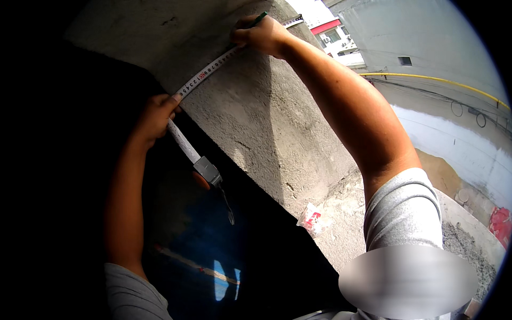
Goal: The person measures a concrete wall with a tape measure and marks points with a pencil. They then use a hammer to tap the wall at the marked locations.
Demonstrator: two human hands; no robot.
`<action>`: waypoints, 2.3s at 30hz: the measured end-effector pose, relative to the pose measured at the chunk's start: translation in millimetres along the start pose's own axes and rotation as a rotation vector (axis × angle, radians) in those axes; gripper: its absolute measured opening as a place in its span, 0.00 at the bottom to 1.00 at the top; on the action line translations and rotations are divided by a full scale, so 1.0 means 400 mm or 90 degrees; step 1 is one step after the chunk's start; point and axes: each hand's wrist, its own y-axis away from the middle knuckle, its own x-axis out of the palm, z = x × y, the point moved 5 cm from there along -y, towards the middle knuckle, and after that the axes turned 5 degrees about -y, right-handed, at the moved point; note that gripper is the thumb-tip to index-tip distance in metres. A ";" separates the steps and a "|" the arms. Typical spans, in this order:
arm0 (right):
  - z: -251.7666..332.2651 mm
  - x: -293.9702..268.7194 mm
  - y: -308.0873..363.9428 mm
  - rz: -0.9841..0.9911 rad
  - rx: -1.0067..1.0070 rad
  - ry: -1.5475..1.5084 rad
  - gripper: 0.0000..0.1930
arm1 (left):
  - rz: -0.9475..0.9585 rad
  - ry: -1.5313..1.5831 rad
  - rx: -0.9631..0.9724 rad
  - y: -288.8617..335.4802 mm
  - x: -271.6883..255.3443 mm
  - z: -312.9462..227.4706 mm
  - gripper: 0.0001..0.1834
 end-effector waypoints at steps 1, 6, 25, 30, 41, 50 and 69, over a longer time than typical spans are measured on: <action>-0.005 -0.003 -0.002 -0.001 0.007 -0.006 0.13 | -0.001 -0.002 0.005 -0.003 0.001 -0.001 0.23; -0.015 -0.001 -0.003 -0.019 0.017 -0.055 0.13 | 0.004 0.006 0.000 -0.001 0.000 -0.005 0.23; 0.006 0.002 0.022 -0.053 0.020 0.000 0.13 | -0.008 -0.016 0.003 0.007 -0.003 -0.007 0.22; -0.005 -0.002 0.010 -0.043 0.010 -0.052 0.13 | -0.005 -0.005 0.005 0.002 -0.001 -0.011 0.22; -0.014 -0.002 0.010 -0.045 0.012 -0.038 0.13 | -0.011 -0.015 0.018 -0.001 -0.001 -0.011 0.21; -0.020 -0.003 0.012 -0.043 0.003 -0.032 0.12 | -0.022 -0.004 0.009 0.002 0.006 -0.006 0.22; 0.062 -0.028 0.157 -0.114 0.094 -0.425 0.14 | -0.094 -0.050 0.033 0.026 0.030 0.003 0.24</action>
